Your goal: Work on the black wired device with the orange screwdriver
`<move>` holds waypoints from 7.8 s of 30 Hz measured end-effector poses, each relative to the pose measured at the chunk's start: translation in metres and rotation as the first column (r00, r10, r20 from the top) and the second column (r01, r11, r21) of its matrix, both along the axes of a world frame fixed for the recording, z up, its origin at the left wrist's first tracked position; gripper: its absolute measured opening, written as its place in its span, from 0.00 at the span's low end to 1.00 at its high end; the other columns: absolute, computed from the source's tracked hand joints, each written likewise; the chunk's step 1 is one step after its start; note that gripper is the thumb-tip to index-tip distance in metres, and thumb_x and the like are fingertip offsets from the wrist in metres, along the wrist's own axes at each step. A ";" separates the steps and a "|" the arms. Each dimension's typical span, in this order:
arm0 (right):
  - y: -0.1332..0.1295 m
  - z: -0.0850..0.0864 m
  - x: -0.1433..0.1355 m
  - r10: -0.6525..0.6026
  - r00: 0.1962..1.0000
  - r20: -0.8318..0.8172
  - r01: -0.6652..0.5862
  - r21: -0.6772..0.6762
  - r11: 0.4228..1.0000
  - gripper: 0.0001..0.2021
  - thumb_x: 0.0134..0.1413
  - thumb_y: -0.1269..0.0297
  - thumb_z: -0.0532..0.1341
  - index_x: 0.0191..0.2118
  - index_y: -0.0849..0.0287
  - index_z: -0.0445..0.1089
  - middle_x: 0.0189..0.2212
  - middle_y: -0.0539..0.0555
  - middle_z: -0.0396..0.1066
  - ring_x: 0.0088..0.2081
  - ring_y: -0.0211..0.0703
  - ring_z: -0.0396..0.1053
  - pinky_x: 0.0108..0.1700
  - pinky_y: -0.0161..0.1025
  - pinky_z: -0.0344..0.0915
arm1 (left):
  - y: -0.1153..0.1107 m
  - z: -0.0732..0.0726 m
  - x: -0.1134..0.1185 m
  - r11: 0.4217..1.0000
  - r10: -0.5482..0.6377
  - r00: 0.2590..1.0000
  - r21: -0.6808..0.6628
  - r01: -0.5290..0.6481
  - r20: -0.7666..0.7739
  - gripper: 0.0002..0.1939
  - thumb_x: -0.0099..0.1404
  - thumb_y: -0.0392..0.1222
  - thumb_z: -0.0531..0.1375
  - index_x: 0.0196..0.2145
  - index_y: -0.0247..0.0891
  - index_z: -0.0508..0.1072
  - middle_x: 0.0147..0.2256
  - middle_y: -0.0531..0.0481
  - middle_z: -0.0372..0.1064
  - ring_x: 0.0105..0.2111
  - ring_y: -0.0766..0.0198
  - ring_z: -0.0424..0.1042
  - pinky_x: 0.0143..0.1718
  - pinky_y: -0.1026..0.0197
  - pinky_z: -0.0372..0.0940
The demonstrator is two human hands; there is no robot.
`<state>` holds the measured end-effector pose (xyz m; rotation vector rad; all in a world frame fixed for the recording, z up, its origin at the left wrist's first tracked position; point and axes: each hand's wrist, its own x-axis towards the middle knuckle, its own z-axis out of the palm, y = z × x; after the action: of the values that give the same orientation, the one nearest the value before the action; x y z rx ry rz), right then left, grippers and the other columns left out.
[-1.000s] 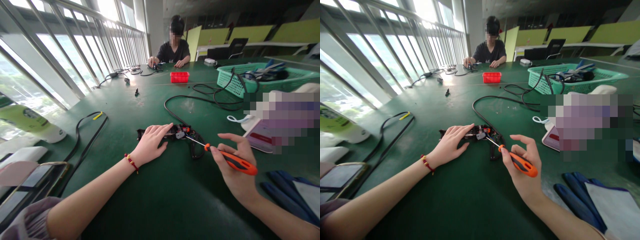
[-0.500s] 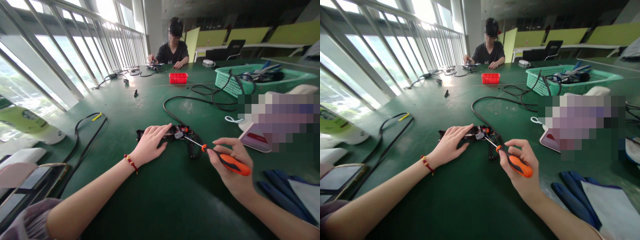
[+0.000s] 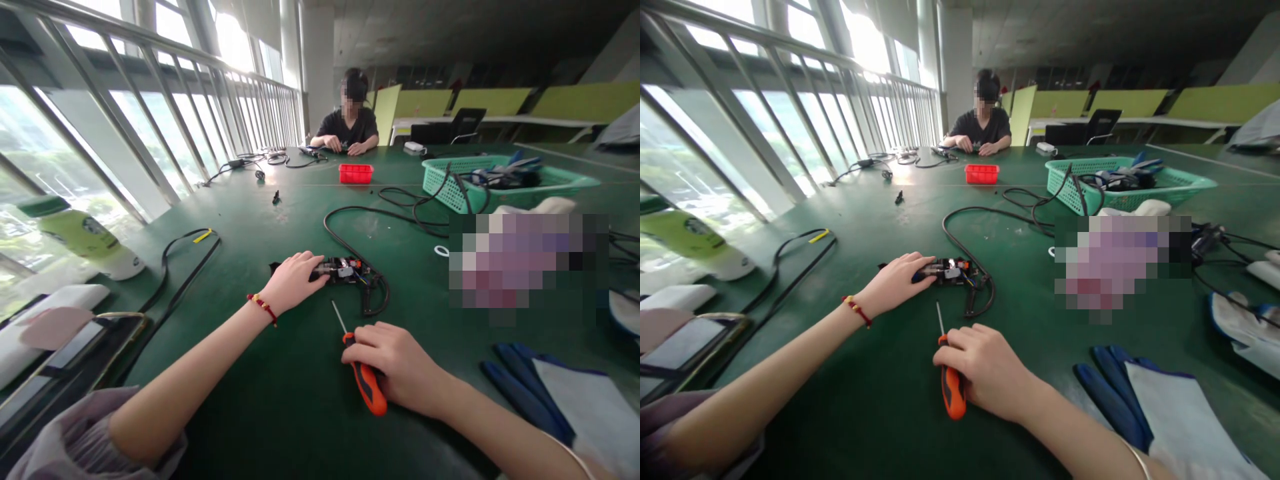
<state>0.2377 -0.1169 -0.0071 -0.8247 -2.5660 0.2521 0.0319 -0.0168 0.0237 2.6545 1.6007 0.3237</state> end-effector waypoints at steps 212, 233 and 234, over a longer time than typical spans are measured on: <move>-0.006 0.000 0.007 -0.443 0.603 -0.663 0.124 -0.471 0.873 0.12 0.53 0.72 0.56 0.42 0.54 0.56 0.29 0.47 0.65 0.26 0.35 0.66 0.29 0.35 0.65 | -0.008 -0.022 -0.003 0.822 -0.268 0.962 0.535 0.198 0.056 0.05 0.63 0.38 0.57 0.32 0.42 0.73 0.40 0.51 0.71 0.46 0.59 0.65 0.49 0.53 0.58; -0.004 0.005 0.004 -0.392 0.643 -0.658 0.211 -0.340 0.917 0.12 0.53 0.75 0.57 0.43 0.54 0.65 0.32 0.48 0.69 0.30 0.34 0.70 0.33 0.32 0.67 | 0.028 -0.020 -0.031 0.968 -0.150 0.985 0.215 0.129 0.083 0.19 0.59 0.52 0.59 0.46 0.42 0.68 0.41 0.49 0.65 0.41 0.58 0.66 0.44 0.56 0.60; -0.005 0.005 0.004 -0.400 0.634 -0.662 0.221 -0.340 0.914 0.12 0.53 0.74 0.57 0.42 0.54 0.65 0.31 0.48 0.69 0.29 0.34 0.69 0.32 0.31 0.67 | 0.027 -0.020 -0.027 0.965 -0.153 0.984 0.227 0.129 0.090 0.18 0.59 0.50 0.59 0.45 0.42 0.68 0.41 0.49 0.65 0.41 0.58 0.66 0.44 0.56 0.60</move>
<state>0.2415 -0.1215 -0.0021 -0.9903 -1.6267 0.6336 0.0046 0.0105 0.0036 2.8363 1.4107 0.6622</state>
